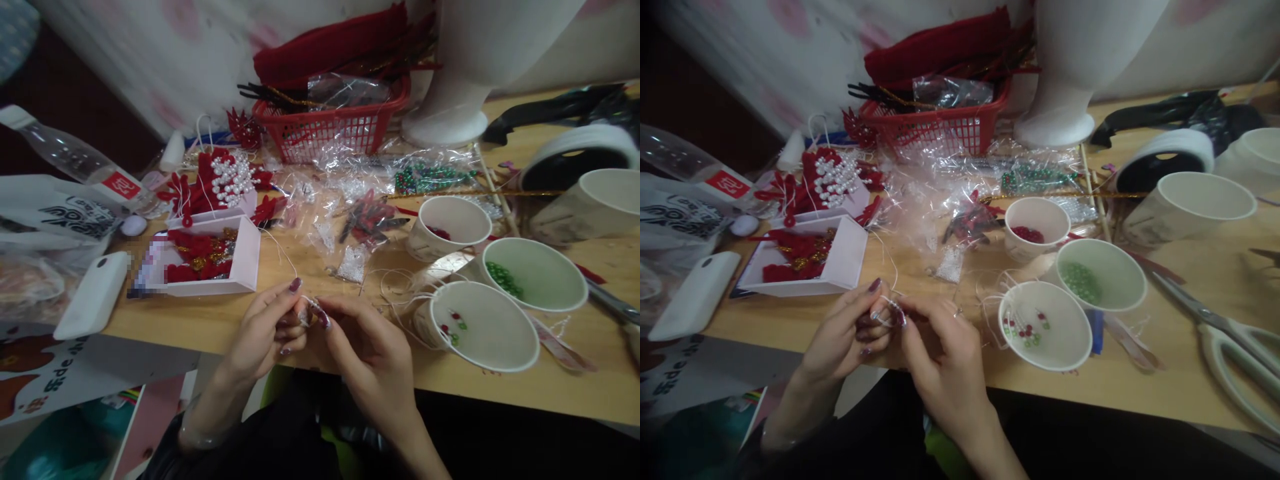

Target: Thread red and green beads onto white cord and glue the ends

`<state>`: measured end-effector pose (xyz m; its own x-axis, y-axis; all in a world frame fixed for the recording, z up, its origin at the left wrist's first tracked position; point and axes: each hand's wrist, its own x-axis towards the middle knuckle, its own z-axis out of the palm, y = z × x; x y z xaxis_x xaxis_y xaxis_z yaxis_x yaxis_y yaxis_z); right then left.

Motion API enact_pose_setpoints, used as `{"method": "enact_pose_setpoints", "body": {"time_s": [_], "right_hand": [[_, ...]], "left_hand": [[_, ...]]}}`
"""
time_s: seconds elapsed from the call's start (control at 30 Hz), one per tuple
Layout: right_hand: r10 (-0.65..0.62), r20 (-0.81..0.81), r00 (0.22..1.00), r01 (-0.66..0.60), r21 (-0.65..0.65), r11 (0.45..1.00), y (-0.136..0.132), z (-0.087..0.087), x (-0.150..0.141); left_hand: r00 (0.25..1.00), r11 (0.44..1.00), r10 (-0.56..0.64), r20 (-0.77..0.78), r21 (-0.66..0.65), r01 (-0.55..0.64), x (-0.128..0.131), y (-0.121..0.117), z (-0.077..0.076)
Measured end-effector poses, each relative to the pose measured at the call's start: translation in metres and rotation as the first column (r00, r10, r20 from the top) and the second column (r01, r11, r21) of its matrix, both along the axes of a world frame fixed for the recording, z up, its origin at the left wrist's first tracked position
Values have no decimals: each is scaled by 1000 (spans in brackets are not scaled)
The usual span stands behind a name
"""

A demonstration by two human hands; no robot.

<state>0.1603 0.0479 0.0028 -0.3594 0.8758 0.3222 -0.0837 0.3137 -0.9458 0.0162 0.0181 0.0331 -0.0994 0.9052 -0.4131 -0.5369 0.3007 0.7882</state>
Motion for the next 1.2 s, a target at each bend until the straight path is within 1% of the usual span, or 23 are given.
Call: {"method": "enact_pose_setpoints", "body": {"time_s": [0.13, 0.2, 0.23, 0.27, 0.33, 0.37, 0.4, 0.43, 0.47, 0.53, 0.63, 0.7, 0.83, 0.9, 0.97, 1.0, 1.03, 1.1, 1.13, 1.17, 1.2], "right_hand": [[4, -6, 1000, -3, 10, 1000, 0, -2, 0], [-3, 5, 1000, 3, 27, 1000, -1, -2, 0], [-14, 17, 1000, 13, 38, 999, -1, -2, 0], [-33, 33, 999, 31, 55, 998, -1, -2, 0], [-92, 75, 993, 84, 107, 991, -1, -2, -1], [-125, 96, 988, 111, 136, 984, -1, -2, -1], [-149, 112, 983, 130, 161, 978, -1, -1, -1], [-162, 119, 980, 140, 177, 974, -1, 0, -1], [-160, 115, 980, 138, 183, 973, 0, 1, -1], [-130, 86, 988, 113, 176, 978, 0, 3, 0], [-69, 41, 997, 61, 174, 983, 1, 4, 2], [-47, 21, 999, 43, 173, 984, 1, 3, 1], [-32, -17, 999, 34, 132, 991, 1, 0, -1], [-29, -39, 999, 34, 116, 993, 1, 0, -1], [-30, -57, 998, 37, 111, 993, 1, 1, -1], [-34, -62, 998, 41, 114, 993, 1, 1, -1], [-41, -63, 997, 49, 123, 991, 1, 1, 0], [-65, -60, 996, 73, 149, 986, 1, 2, 0], [-79, -54, 995, 87, 161, 983, 1, 2, -1], [-95, -47, 994, 102, 172, 980, 1, 2, -1], [-112, -41, 993, 117, 181, 976, 1, 2, -2]], "left_hand": [[1000, 1000, 12, -9, -11, -12, 2, 0, -2], [996, 999, 33, -83, 4, -33, 0, 0, -2], [987, 997, 73, -146, 30, -69, -2, 0, -1], [968, 989, 138, -211, 72, -125, -5, 0, 0], [909, 952, 294, -295, 181, -249, -12, -1, 6], [884, 928, 355, -303, 228, -295, -15, -1, 10], [873, 912, 388, -296, 257, -319, -17, -1, 15], [876, 910, 390, -283, 264, -320, -18, -2, 18], [891, 920, 364, -272, 251, -300, -17, -2, 21], [931, 953, 269, -246, 210, -220, -12, -4, 22], [975, 985, 86, -204, 165, -52, 0, -7, 17], [979, 989, 4, -204, 142, 26, 7, -9, 12], [964, 992, -56, -262, 91, 83, 14, -14, 10], [947, 986, -116, -298, 82, 147, 14, -15, 11], [901, 972, -178, -397, 74, 224, 10, -16, 12], [854, 964, -179, -488, 85, 250, 8, -16, 12], [787, 958, -152, -599, 108, 267, 6, -16, 13], [599, 942, -23, -800, 183, 281, 2, -16, 14], [507, 929, 51, -860, 227, 291, 1, -16, 15], [436, 914, 115, -893, 267, 305, 0, -16, 17], [387, 899, 167, -907, 301, 317, 0, -15, 18]]}}
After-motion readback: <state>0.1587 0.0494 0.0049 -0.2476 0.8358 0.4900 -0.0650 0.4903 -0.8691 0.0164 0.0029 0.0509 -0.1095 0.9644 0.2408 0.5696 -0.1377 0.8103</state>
